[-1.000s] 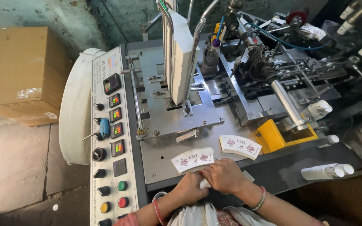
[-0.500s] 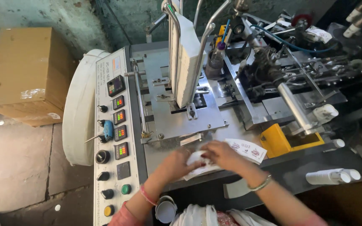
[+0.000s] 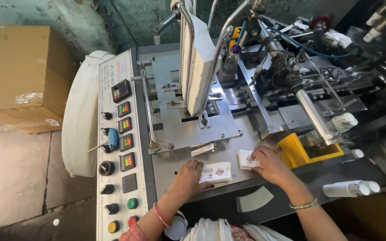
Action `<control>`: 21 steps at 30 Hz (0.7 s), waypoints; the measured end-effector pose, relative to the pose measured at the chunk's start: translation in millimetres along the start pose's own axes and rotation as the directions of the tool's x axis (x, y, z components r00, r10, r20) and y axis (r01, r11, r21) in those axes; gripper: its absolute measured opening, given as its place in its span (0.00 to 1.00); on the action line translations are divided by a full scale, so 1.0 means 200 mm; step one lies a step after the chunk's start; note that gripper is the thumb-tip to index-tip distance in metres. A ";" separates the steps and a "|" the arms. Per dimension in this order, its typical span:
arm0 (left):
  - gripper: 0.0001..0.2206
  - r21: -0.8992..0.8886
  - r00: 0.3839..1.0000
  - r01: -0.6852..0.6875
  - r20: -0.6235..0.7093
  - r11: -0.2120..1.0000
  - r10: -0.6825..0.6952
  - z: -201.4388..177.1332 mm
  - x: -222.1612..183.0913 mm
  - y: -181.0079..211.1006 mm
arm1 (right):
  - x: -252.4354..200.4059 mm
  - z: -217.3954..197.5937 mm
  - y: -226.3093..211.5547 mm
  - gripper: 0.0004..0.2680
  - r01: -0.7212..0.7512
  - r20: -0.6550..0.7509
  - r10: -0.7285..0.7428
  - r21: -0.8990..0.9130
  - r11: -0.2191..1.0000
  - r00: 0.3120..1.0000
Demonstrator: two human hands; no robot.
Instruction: The recorder operates a paper cup machine, loading sleeves and collecting finished cups.
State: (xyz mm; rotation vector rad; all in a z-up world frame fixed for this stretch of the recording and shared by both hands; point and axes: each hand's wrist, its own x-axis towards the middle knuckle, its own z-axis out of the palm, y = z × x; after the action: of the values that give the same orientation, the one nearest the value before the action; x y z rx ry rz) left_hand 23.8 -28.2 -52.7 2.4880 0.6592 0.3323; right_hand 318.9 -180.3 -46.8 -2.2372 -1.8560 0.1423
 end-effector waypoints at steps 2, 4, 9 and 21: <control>0.30 0.010 1.000 0.002 -0.012 1.000 -0.002 -0.03 0.03 0.02 | -0.02 -0.03 0.03 0.16 -0.034 0.022 0.033 0.033 0.999 0.999; 0.29 0.024 1.000 0.007 -0.028 1.000 -0.006 -0.04 0.04 0.03 | -0.02 -0.09 0.05 0.15 -0.064 0.042 0.061 0.066 0.996 0.997; 0.23 -0.310 0.975 0.148 0.206 0.939 -0.085 -0.20 0.04 0.28 | -0.14 -0.39 -0.18 0.13 0.111 -0.170 -0.075 0.213 0.971 0.983; 0.11 -0.291 0.884 -0.391 0.148 0.873 0.444 0.11 -0.13 0.21 | -0.28 -0.33 -0.45 0.12 0.302 0.032 -0.359 0.477 0.826 0.933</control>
State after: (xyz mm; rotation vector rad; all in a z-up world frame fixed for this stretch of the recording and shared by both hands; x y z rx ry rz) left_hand 26.8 -82.3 -50.4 2.3526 -0.0235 0.2840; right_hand 236.4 -228.0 35.3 -1.5901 -1.9788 0.6047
